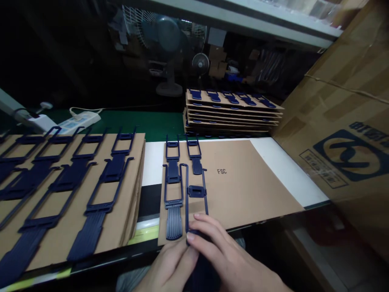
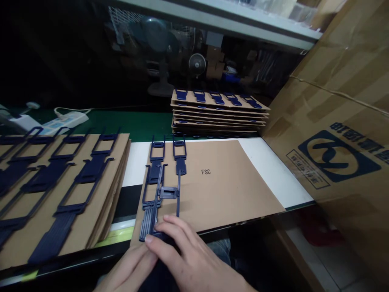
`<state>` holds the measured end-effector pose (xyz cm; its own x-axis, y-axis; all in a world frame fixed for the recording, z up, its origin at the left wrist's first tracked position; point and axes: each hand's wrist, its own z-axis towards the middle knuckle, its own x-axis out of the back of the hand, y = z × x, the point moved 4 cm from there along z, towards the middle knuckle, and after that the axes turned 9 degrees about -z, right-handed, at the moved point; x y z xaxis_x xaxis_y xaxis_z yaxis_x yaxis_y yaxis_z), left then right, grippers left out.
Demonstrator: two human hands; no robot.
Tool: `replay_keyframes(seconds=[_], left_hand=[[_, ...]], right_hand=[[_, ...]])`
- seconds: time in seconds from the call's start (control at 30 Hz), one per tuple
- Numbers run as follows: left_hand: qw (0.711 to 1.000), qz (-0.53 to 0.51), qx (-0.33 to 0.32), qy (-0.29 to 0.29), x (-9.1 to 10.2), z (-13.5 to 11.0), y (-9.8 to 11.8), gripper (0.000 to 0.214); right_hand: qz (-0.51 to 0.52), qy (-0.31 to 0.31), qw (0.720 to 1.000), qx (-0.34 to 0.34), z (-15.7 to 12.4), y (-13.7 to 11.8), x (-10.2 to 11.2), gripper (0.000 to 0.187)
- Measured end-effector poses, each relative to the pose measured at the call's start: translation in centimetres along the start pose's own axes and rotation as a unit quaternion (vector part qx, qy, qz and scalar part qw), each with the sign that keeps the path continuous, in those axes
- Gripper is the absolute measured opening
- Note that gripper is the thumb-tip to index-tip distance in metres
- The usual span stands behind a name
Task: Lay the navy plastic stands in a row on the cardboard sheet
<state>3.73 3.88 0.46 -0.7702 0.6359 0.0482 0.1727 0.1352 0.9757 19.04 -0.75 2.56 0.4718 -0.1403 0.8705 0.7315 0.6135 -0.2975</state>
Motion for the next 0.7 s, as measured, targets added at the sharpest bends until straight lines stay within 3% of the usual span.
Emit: replay_keyframes(seconds=[0.1, 0.23, 0.33, 0.4, 0.5, 0.57, 0.7], left_hand=[[0.999, 0.012, -0.029, -0.009, -0.3, 0.6, 1.0, 0.049], [0.997, 0.051, -0.053, -0.006, -0.5, 0.9, 1.9, 0.046], [0.987, 0.089, -0.135, -0.006, 0.0, 0.9, 2.1, 0.040], [0.951, 0.167, -0.260, 0.023, 0.7, 0.6, 2.1, 0.029], [0.844, 0.302, -0.429, 0.108, 1.8, -0.1, 1.1, 0.022], [0.810, 0.356, -0.452, 0.114, 2.2, 0.0, 0.0, 0.026], [0.775, 0.480, -0.408, 0.046, 2.3, 1.2, -2.1, 0.044]], right_hand=[[-0.001, -0.029, 1.000, -0.004, 0.1, -0.1, -0.2, 0.077], [0.036, -0.020, 0.999, -0.020, 0.1, 0.1, 0.3, 0.082], [0.055, -0.013, 0.998, -0.014, 0.0, 0.5, 0.9, 0.084], [0.055, -0.012, 0.998, -0.041, 0.0, 1.4, 1.2, 0.091], [0.039, -0.047, 0.993, -0.106, -0.1, 3.4, 1.0, 0.099], [0.033, -0.100, 0.986, -0.130, 0.0, 4.7, 0.4, 0.098], [0.031, -0.175, 0.973, -0.147, 0.5, 6.3, -0.8, 0.097]])
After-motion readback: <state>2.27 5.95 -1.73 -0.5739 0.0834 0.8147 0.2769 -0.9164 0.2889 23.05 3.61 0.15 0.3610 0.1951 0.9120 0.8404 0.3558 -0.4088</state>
